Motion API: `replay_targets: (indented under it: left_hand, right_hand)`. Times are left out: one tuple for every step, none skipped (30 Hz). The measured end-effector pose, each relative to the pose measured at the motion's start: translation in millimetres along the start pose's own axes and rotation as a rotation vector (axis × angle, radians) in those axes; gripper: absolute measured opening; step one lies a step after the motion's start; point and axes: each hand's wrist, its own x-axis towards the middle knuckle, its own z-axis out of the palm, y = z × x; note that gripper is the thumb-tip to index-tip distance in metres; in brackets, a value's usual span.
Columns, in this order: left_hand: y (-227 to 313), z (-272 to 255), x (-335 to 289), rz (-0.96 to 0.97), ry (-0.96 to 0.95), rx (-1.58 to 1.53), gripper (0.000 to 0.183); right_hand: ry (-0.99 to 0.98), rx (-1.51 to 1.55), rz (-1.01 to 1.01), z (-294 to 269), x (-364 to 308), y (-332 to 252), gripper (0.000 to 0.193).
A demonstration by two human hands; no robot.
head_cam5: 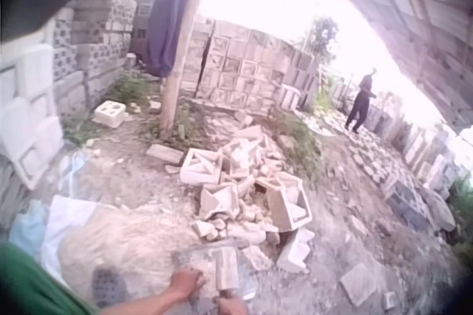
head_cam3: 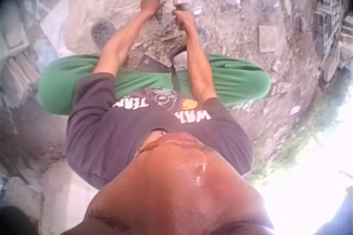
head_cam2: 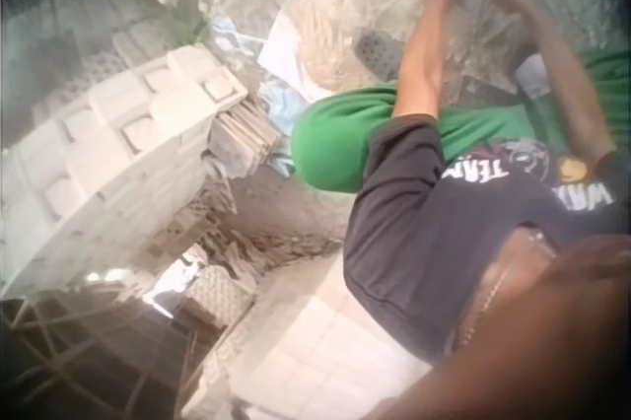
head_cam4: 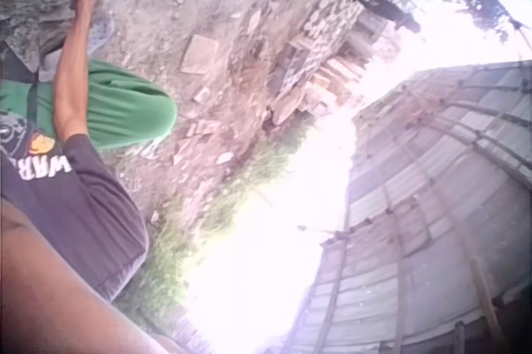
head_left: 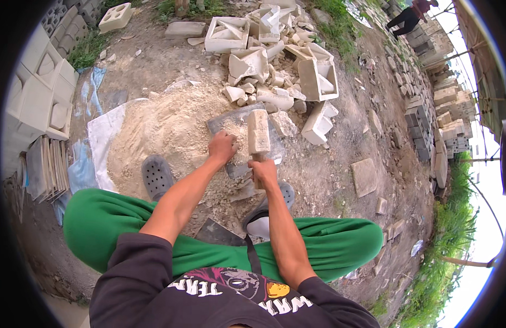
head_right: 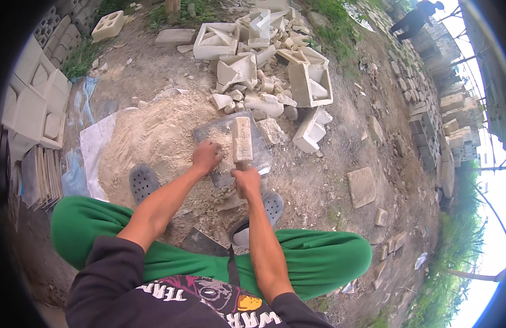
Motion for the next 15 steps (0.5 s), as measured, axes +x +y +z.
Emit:
replay_targets:
  left_hand:
    - [1,-1,3,0.005,-0.038,0.003,0.028]
    - [0,-2,7,0.004,-0.033,-0.002,0.028]
    - [-6,-1,11,0.024,-0.030,-0.028,0.030]
    - [-12,-1,12,0.043,-0.026,-0.053,0.033]
    - [-15,1,12,0.039,-0.027,-0.055,0.033]
    - [-20,3,10,0.045,0.036,-0.073,0.034]
    - [-25,4,8,0.049,0.100,-0.090,0.036]
    - [-26,4,5,0.045,0.099,-0.091,0.036]
    - [-22,1,3,0.047,0.083,-0.105,0.037]
    - [-18,-1,1,0.048,0.066,-0.119,0.038]
    - [-18,-2,-2,0.053,0.071,-0.118,0.038]
    - [-22,-1,-6,0.088,0.097,-0.139,0.035]
    - [-23,-1,-9,0.127,0.119,-0.164,0.032]
    - [-22,-3,-13,0.127,0.123,-0.161,0.032]
    - [-26,-4,-20,0.113,0.118,-0.173,0.030]
  right_hand:
    - [0.013,0.066,-0.006,-4,-6,-10,0.027]
    - [0.030,0.134,-0.014,-8,-13,-22,0.026]
    - [0.027,0.129,-0.017,-9,-16,-31,0.026]
    - [0.048,0.155,-0.103,-9,-17,-42,0.026]
    - [0.071,0.183,-0.185,-9,-19,-47,0.025]
    - [0.066,0.180,-0.183,-7,-22,-50,0.025]
    - [0.066,0.139,-0.217,-3,-26,-54,0.020]
    - [0.071,0.098,-0.250,0,-27,-55,0.016]
    - [0.079,0.098,-0.253,5,-22,-43,0.016]
    - [0.060,0.065,-0.233,13,-12,-22,0.017]
    - [0.038,0.034,-0.216,20,-2,-3,0.018]
    - [0.035,0.037,-0.223,25,4,10,0.018]
    - [0.002,-0.019,-0.137,27,9,23,0.019]
    - [-0.032,-0.075,-0.050,28,12,28,0.020]
    - [-0.027,-0.050,-0.020,24,5,20,0.022]
